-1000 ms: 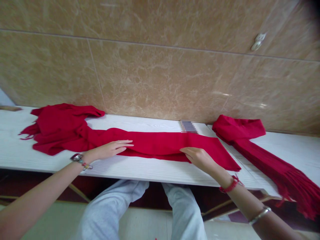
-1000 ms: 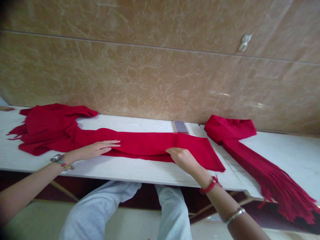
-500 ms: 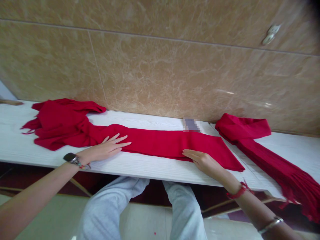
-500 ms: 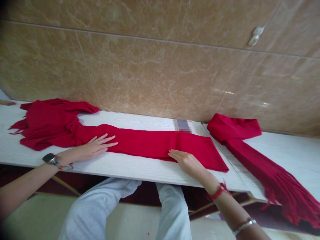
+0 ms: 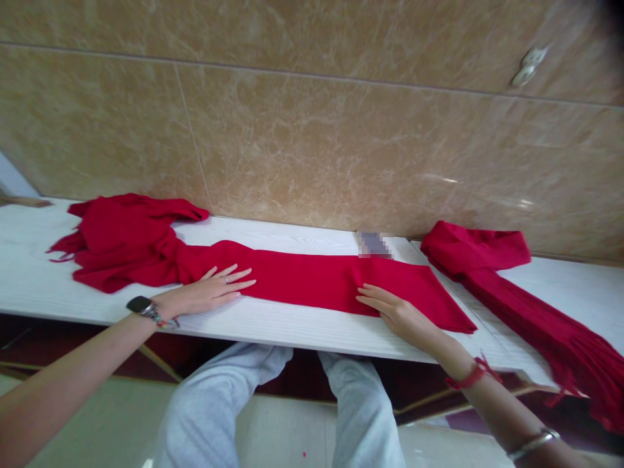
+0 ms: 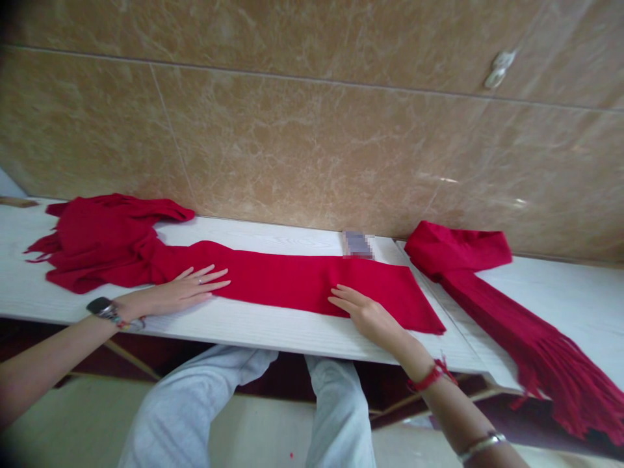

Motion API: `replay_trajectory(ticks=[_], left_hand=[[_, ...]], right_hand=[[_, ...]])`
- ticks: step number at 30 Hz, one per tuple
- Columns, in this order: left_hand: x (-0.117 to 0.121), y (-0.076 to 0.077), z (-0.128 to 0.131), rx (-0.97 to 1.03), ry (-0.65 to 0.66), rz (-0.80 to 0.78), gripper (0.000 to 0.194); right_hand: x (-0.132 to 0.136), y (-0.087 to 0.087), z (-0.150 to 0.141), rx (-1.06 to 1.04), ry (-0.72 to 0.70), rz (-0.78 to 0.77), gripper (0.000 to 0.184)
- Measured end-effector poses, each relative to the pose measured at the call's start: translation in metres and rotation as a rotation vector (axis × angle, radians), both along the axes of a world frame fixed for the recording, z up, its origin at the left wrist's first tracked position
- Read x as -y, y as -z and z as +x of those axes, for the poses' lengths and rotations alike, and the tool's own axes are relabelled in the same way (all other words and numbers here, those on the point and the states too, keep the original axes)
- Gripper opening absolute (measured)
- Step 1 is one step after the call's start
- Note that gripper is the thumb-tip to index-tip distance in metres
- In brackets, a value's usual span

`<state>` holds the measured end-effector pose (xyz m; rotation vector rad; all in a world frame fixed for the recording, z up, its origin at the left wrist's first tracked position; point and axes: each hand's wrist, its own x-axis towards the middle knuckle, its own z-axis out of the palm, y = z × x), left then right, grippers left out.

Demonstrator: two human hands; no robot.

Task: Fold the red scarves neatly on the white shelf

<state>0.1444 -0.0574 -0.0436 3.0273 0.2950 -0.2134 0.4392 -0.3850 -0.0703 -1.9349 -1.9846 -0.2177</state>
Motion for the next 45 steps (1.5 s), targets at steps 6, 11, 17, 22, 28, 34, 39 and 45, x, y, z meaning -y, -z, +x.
replay_trajectory(ticks=[6, 11, 17, 22, 28, 34, 39, 45], left_hand=[[0.001, -0.005, -0.001, -0.014, -0.066, -0.010, 0.044], [0.031, -0.015, 0.044, 0.132, -0.006, 0.060, 0.043], [0.060, -0.004, 0.120, 0.166, 0.164, 0.033, 0.046], [0.026, 0.017, 0.121, 0.144, 0.231, 0.051, 0.045], [0.007, 0.021, 0.108, 0.165, 0.261, 0.081, 0.046], [0.011, 0.018, 0.110, 0.151, 0.253, 0.074, 0.046], [0.003, 0.018, 0.105, 0.138, 0.279, 0.080, 0.046], [-0.005, 0.017, 0.093, 0.137, 0.276, 0.066, 0.047]], right_hand=[[0.003, 0.003, 0.001, -0.034, 0.055, -0.013, 0.067], [-0.001, 0.004, 0.000, -0.101, 0.032, 0.037, 0.073], [0.000, 0.007, 0.000, -0.143, 0.048, 0.098, 0.068], [0.010, 0.014, 0.004, -0.124, 0.073, 0.092, 0.049], [0.016, 0.010, 0.003, -0.028, 0.029, 0.146, 0.035], [0.024, 0.003, 0.002, 0.096, -0.086, 0.087, 0.032], [0.028, 0.002, 0.004, 0.060, -0.104, -0.008, 0.035], [0.036, -0.007, -0.001, -0.098, -0.032, -0.097, 0.036]])
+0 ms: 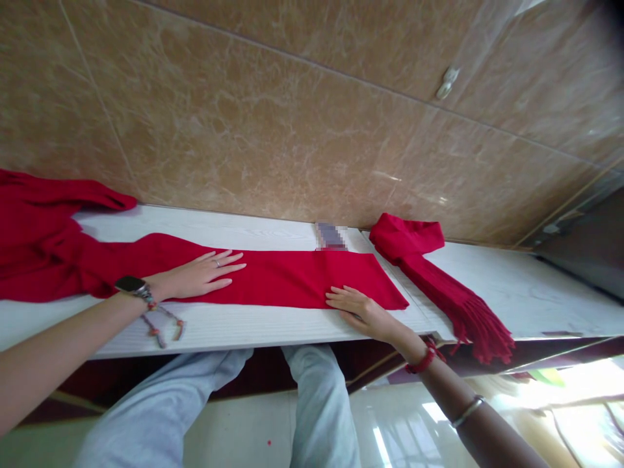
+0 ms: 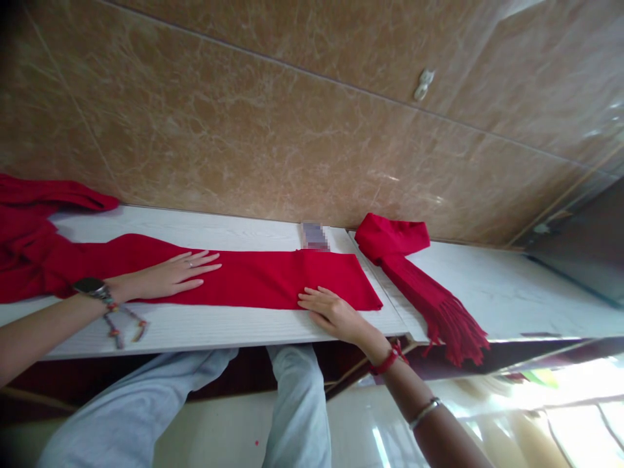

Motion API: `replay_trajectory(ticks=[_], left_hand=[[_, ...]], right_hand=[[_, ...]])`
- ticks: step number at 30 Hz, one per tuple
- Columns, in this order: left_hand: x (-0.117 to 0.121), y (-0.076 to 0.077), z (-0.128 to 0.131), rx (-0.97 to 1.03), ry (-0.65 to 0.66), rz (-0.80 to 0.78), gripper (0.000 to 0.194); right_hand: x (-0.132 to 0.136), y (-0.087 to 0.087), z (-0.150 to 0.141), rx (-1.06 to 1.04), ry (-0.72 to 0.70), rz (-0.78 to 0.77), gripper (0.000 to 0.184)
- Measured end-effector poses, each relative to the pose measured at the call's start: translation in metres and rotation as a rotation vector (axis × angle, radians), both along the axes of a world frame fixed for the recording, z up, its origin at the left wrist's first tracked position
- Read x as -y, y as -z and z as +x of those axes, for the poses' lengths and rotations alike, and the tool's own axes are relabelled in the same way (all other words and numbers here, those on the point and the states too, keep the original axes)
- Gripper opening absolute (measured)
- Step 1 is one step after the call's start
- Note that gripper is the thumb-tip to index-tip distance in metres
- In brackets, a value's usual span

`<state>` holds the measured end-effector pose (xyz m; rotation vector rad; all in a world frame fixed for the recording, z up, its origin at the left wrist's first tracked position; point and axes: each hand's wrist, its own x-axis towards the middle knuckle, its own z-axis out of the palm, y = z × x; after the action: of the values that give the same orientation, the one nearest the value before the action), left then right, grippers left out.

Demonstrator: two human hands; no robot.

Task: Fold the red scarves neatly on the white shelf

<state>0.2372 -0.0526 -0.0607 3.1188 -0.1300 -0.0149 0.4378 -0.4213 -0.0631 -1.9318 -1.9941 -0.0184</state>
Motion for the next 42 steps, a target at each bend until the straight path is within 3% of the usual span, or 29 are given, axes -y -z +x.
replay_trajectory(ticks=[3, 6, 9, 12, 16, 23, 27, 30, 35, 39, 42], left_hand=[[0.015, -0.010, 0.008, 0.052, -0.002, -0.007, 0.042], [0.049, -0.021, 0.034, 0.170, 0.057, -0.032, 0.040], [0.086, -0.021, 0.064, 0.193, 0.146, -0.058, 0.044], [0.105, -0.011, 0.077, 0.072, 0.241, -0.053, 0.049], [0.098, -0.005, 0.068, -0.003, 0.298, -0.012, 0.046], [0.083, -0.019, 0.048, -0.070, 0.305, -0.017, 0.043], [0.089, -0.023, 0.062, -0.007, 0.267, -0.093, 0.041], [0.095, -0.017, 0.082, 0.129, 0.221, -0.124, 0.043], [0.095, 0.002, 0.094, 0.090, 0.266, -0.089, 0.052], [0.092, 0.003, 0.084, 0.101, 0.313, -0.085, 0.049], [0.093, 0.003, 0.079, 0.103, 0.255, -0.092, 0.051]], right_hand=[[-0.007, -0.011, 0.001, -0.038, 0.118, 0.078, 0.037], [-0.028, -0.020, 0.006, 0.011, 0.273, 0.142, 0.042], [-0.047, -0.017, 0.007, 0.100, 0.339, 0.015, 0.055], [-0.050, -0.006, 0.004, 0.170, 0.340, -0.143, 0.059], [-0.035, 0.002, 0.001, 0.209, 0.389, -0.177, 0.063], [-0.018, 0.001, 0.012, 0.122, 0.411, -0.177, 0.066], [-0.027, -0.003, 0.027, 0.034, 0.485, -0.106, 0.059], [-0.041, -0.004, 0.032, 0.051, 0.592, 0.010, 0.057], [-0.045, 0.010, 0.031, 0.083, 0.631, -0.101, 0.063], [-0.023, 0.025, 0.048, 0.112, 0.722, -0.138, 0.069], [-0.006, 0.034, 0.071, 0.134, 0.746, -0.110, 0.069]])
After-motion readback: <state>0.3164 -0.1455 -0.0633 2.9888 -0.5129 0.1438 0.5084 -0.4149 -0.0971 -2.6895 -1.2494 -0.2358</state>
